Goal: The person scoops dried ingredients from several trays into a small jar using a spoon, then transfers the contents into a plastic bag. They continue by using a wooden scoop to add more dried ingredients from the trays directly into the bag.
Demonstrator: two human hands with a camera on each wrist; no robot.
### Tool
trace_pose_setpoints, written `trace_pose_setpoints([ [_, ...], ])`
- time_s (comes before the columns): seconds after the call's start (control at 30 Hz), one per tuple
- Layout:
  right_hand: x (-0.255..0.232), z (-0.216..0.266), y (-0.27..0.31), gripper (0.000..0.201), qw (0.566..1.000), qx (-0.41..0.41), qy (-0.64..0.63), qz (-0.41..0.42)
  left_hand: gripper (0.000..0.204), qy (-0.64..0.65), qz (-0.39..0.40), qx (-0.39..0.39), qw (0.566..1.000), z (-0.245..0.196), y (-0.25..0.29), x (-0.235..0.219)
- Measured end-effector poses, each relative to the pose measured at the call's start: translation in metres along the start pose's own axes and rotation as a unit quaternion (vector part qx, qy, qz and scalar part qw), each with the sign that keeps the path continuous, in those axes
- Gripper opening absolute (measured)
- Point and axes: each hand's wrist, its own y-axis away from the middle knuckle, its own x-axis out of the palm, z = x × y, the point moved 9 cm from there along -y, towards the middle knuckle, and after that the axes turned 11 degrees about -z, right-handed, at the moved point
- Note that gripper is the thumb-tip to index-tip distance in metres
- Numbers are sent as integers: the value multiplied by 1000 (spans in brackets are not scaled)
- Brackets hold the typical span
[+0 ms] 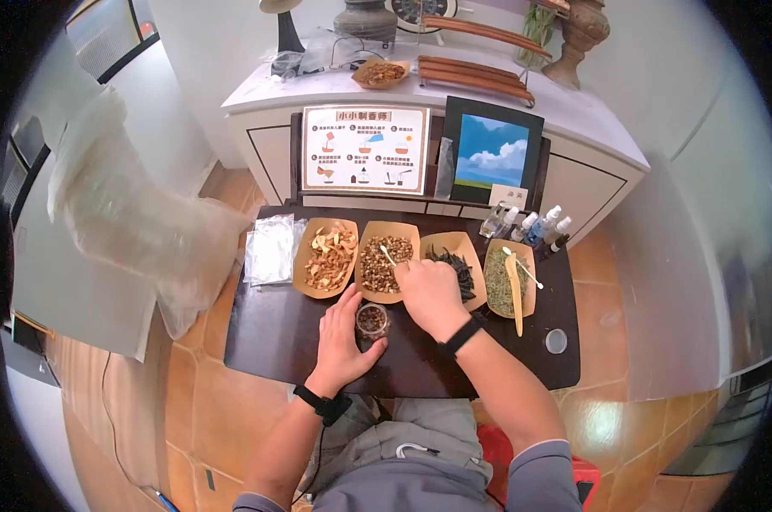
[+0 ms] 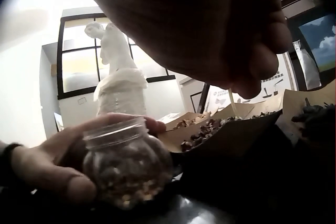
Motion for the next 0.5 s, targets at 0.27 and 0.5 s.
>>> trace_pose_setpoints([
  [0.27,-15,-41,-4,8,995,52,75,-44,95,-4,-4,11,1000,-2,-1,0],
  [0.5,-10,-20,14,12,997,72,-9,38,95,1,-7,11,1000,-2,-1,0],
])
